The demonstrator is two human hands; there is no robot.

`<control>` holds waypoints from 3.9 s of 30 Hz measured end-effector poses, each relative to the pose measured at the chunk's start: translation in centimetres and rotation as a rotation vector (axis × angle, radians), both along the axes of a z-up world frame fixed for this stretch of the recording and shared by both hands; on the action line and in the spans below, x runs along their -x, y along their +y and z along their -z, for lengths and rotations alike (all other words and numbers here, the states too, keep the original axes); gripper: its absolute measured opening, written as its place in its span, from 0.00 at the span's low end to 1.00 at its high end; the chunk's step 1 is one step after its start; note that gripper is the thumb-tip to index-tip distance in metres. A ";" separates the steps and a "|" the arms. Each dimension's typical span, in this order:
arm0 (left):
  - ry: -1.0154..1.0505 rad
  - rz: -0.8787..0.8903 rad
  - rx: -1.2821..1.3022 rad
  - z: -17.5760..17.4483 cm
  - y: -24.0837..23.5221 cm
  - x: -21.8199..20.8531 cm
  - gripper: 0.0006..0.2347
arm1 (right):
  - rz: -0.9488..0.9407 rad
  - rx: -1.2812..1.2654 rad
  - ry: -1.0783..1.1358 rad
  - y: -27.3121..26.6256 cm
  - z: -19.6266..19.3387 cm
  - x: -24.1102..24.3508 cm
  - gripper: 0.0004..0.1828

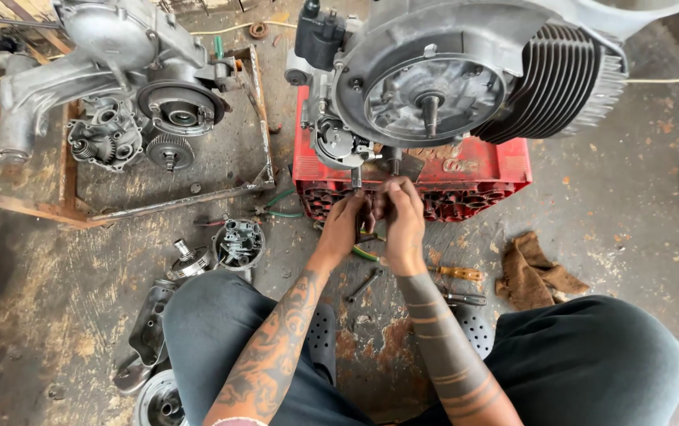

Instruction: Repairing a motorcycle engine by assembling components and using hand tools

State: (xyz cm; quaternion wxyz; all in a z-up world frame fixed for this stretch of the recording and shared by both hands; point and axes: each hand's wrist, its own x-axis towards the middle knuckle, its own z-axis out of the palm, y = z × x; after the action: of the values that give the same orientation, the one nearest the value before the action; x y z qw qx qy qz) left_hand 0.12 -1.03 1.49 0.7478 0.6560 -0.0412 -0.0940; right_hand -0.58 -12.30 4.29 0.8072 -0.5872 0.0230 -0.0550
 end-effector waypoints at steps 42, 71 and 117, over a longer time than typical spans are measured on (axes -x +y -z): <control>0.105 -0.052 -0.668 -1.3 4.2 -1.5 0.18 | -0.474 0.867 0.477 -1.9 1.1 -0.9 0.43; 0.207 0.082 -0.684 -4.6 3.7 -1.4 0.19 | -0.690 0.154 0.691 -3.0 2.3 -1.5 0.25; 0.138 0.048 -0.730 -5.3 4.0 0.3 0.20 | -0.751 0.602 0.410 -5.1 3.3 -2.8 0.23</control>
State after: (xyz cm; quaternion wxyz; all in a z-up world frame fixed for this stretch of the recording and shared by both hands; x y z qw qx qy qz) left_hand -0.17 2.92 6.80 0.4631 0.8705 0.0302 -0.1640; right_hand 2.19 -17.37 0.97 0.5459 -0.7597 -0.0485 0.3500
